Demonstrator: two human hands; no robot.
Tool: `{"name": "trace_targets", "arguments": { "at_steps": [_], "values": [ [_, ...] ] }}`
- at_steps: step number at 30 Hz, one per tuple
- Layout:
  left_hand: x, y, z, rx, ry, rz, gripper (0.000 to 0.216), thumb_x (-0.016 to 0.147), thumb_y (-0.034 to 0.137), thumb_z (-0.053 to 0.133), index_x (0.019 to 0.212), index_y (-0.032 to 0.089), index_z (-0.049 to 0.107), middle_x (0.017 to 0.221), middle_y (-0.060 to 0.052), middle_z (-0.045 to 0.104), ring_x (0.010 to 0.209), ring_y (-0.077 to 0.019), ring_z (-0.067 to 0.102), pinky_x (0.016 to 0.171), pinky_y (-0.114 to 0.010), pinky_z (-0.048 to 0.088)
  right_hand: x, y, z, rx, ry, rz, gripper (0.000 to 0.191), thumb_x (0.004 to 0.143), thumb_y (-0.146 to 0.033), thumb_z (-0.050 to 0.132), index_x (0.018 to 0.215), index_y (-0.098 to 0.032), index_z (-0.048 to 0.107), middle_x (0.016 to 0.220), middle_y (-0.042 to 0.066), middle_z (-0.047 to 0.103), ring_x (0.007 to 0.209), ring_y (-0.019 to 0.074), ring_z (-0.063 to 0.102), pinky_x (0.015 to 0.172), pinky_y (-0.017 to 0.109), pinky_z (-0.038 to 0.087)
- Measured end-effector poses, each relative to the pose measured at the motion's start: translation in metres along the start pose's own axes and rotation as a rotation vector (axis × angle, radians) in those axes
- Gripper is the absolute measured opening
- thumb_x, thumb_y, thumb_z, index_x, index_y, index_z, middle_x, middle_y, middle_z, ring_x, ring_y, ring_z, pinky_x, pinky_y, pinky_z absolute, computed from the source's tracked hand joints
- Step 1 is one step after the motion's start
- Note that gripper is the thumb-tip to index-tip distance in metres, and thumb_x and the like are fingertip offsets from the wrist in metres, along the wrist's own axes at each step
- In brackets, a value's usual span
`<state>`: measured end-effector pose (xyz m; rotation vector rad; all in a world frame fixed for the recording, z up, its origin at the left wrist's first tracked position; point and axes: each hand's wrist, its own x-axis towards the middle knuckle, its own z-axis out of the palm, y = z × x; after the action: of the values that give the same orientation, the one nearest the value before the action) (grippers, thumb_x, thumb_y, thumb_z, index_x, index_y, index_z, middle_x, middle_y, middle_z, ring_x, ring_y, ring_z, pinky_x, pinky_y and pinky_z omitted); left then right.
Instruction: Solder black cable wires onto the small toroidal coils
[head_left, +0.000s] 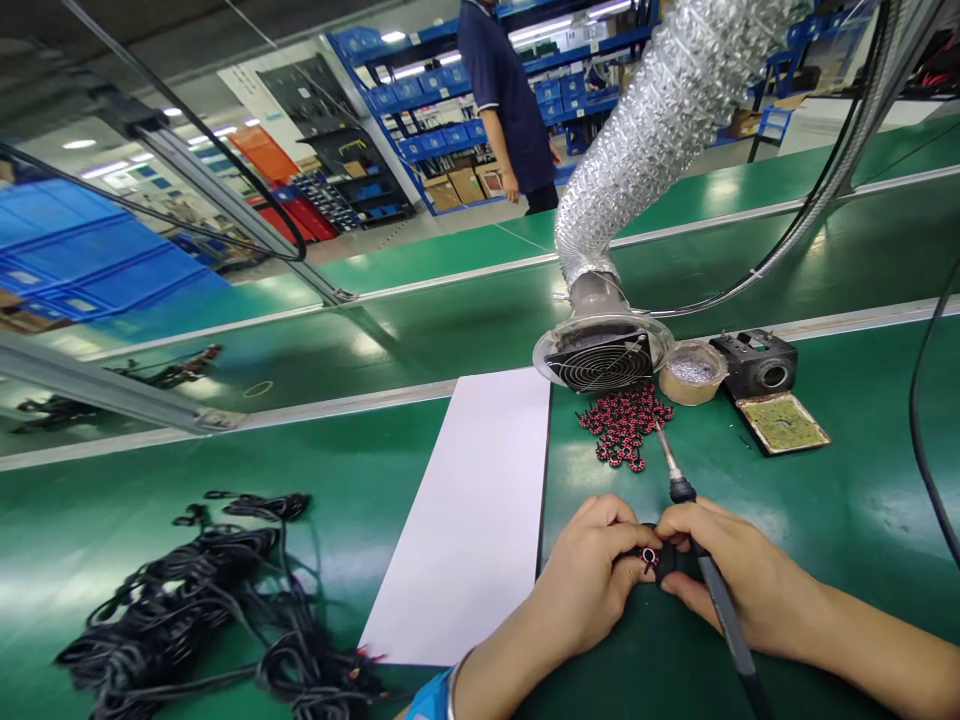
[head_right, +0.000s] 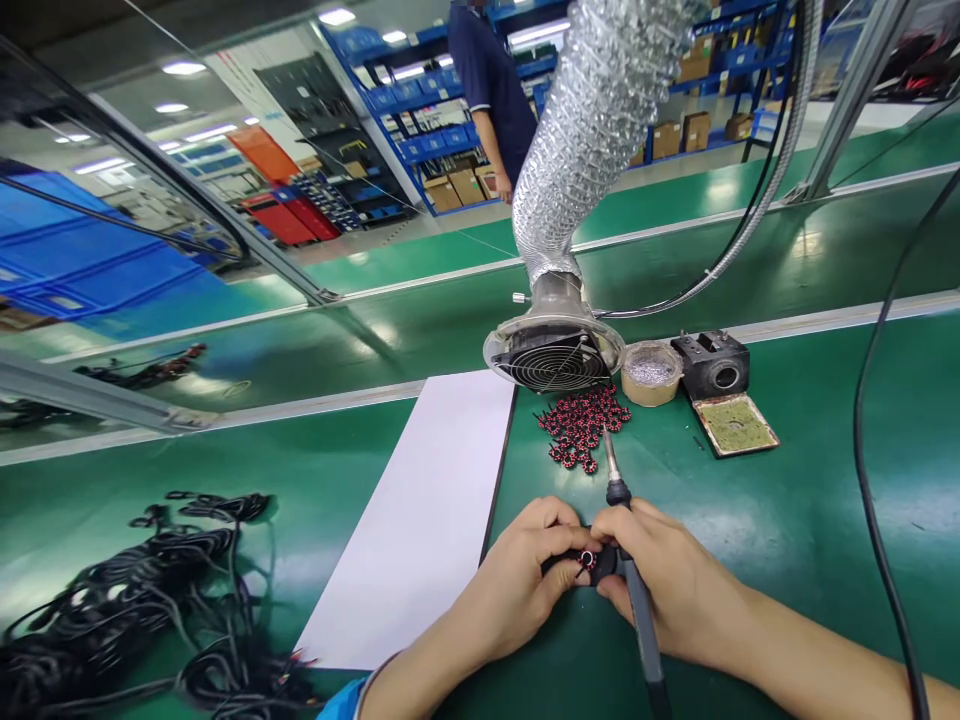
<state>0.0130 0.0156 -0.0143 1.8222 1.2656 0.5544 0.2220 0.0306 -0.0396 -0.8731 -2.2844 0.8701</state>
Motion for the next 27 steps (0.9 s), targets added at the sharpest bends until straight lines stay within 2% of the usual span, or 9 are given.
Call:
{"name": "trace_targets", "arguments": {
  "at_steps": [2,5,8,12,14,17,21,24,27],
  "values": [
    [-0.002,-0.001,-0.003,-0.02,-0.021,-0.007,0.029,0.081,0.008,0.07,0.105,0.024,0.074,0.1,-0.005,0.064,0.099,-0.0208,0.057,0.091,-0.032,0.046,0.001,0.0,-0.003,0.007,0.028,-0.027,0.032,0.084,-0.009,0.054,0.112,-0.023,0.047,0.094,0.004,0.06,0.08,0.0191,0.057,0.067,0.03,0.05],
    [-0.008,0.0,-0.009,-0.022,0.008,-0.007,0.034,0.082,0.008,0.067,0.114,0.02,0.066,0.107,-0.007,0.064,0.1,-0.0202,0.058,0.091,-0.032,0.047,0.002,-0.002,-0.003,0.005,0.149,-0.109,0.028,0.089,-0.01,0.054,0.114,-0.022,0.049,0.098,0.005,0.064,0.082,0.0184,0.06,0.07,0.03,0.051],
    [-0.014,0.005,-0.015,0.006,0.05,-0.022,0.02,0.083,0.012,0.062,0.101,0.018,0.064,0.099,-0.006,0.062,0.088,-0.0182,0.058,0.079,-0.029,0.049,0.005,-0.005,0.001,0.01,0.24,-0.194,0.023,0.091,-0.006,0.054,0.108,-0.022,0.051,0.092,0.003,0.066,0.08,0.0176,0.06,0.071,0.029,0.049],
    [-0.015,0.013,-0.015,-0.001,0.043,-0.106,0.004,0.08,0.022,0.062,0.079,0.018,0.06,0.081,-0.002,0.058,0.068,-0.0144,0.055,0.063,-0.025,0.045,0.012,-0.009,0.007,-0.032,0.274,-0.253,0.024,0.09,-0.003,0.052,0.105,-0.022,0.052,0.084,0.002,0.065,0.074,0.0172,0.055,0.068,0.03,0.045],
    [-0.012,0.015,-0.012,-0.024,0.049,-0.149,0.013,0.083,0.025,0.057,0.072,0.019,0.057,0.074,-0.001,0.056,0.061,-0.0125,0.051,0.058,-0.024,0.042,0.015,-0.01,0.007,-0.119,0.267,-0.274,0.022,0.091,-0.004,0.049,0.105,-0.021,0.052,0.079,0.002,0.063,0.069,0.017,0.05,0.064,0.03,0.041],
    [-0.008,0.017,-0.007,-0.04,0.082,-0.169,0.021,0.084,0.023,0.053,0.064,0.02,0.047,0.063,0.002,0.051,0.056,-0.0118,0.047,0.053,-0.024,0.036,0.02,-0.016,0.003,-0.367,0.202,-0.306,0.022,0.094,-0.008,0.045,0.109,-0.02,0.057,0.069,0.001,0.056,0.064,0.0188,0.043,0.06,0.032,0.034],
    [-0.006,0.016,-0.004,-0.011,0.109,-0.161,0.023,0.079,0.015,0.05,0.061,0.021,0.037,0.058,0.004,0.044,0.053,-0.0116,0.041,0.052,-0.025,0.029,0.025,-0.029,-0.002,-0.66,0.134,-0.38,0.029,0.096,-0.01,0.04,0.115,-0.015,0.062,0.067,0.004,0.053,0.066,0.0215,0.043,0.059,0.035,0.029],
    [-0.003,0.013,-0.004,0.009,0.124,-0.133,0.023,0.08,0.014,0.047,0.061,0.021,0.036,0.06,0.003,0.043,0.055,-0.0126,0.04,0.053,-0.026,0.028,0.027,-0.033,-0.003,-0.678,0.108,-0.391,0.032,0.094,-0.008,0.04,0.118,-0.012,0.061,0.069,0.005,0.054,0.068,0.0222,0.043,0.06,0.036,0.03],
    [0.0,0.01,-0.005,-0.038,0.107,-0.123,0.022,0.084,0.019,0.046,0.063,0.021,0.041,0.063,0.002,0.047,0.059,-0.0132,0.043,0.055,-0.025,0.031,0.026,-0.027,-0.006,-0.465,0.101,-0.3,0.038,0.087,-0.007,0.044,0.122,-0.016,0.056,0.075,0.005,0.057,0.072,0.0223,0.045,0.062,0.034,0.036]
  ]
}}
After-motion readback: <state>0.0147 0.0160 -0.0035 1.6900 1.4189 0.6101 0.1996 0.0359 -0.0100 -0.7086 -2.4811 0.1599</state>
